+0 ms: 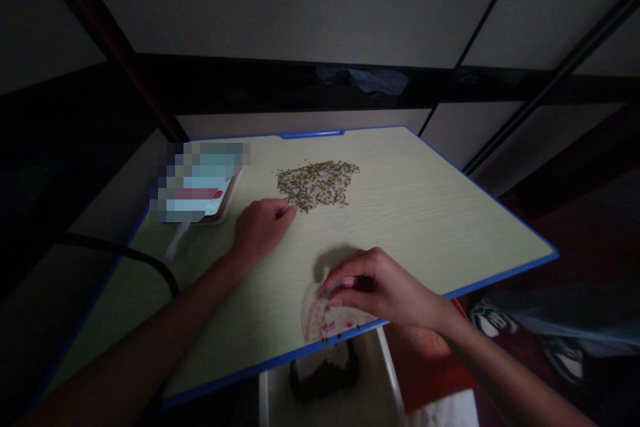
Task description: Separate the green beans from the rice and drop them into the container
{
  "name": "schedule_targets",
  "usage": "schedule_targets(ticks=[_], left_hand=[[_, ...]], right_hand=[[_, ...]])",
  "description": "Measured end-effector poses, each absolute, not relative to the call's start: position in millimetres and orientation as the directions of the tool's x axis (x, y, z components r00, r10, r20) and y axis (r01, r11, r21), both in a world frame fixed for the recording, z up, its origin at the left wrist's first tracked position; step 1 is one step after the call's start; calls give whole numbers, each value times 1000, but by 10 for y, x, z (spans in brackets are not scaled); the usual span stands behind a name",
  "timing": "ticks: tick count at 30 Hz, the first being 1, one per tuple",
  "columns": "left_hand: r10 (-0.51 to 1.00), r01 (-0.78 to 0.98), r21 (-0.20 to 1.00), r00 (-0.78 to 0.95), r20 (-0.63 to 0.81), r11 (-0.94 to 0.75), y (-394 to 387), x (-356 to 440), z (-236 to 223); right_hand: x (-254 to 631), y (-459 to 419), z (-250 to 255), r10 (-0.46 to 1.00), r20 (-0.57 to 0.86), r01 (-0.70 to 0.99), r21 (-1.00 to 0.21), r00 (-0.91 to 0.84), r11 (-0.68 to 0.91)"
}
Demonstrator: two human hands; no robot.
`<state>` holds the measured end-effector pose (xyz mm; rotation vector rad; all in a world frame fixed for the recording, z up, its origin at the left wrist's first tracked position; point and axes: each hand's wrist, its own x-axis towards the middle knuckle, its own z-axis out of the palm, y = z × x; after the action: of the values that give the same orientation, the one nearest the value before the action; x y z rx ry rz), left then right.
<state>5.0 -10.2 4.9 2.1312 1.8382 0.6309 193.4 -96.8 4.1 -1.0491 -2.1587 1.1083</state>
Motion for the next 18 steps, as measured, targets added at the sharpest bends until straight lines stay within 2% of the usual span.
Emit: schedule_targets(ticks=[6, 14, 18], left_hand=[[982, 872, 461, 105, 155, -166, -99, 54, 45], [981, 871, 461, 108, 161, -172, -84, 49, 26], [983, 872, 462, 104, 151, -164, -86, 50, 32]], right_hand=[[1933, -973, 51, 813, 54, 413, -841, -579, 350], [1911, -976, 27, 791, 85, 408, -820, -606, 401], [1916, -997, 30, 778, 82, 350, -861, -622, 370]])
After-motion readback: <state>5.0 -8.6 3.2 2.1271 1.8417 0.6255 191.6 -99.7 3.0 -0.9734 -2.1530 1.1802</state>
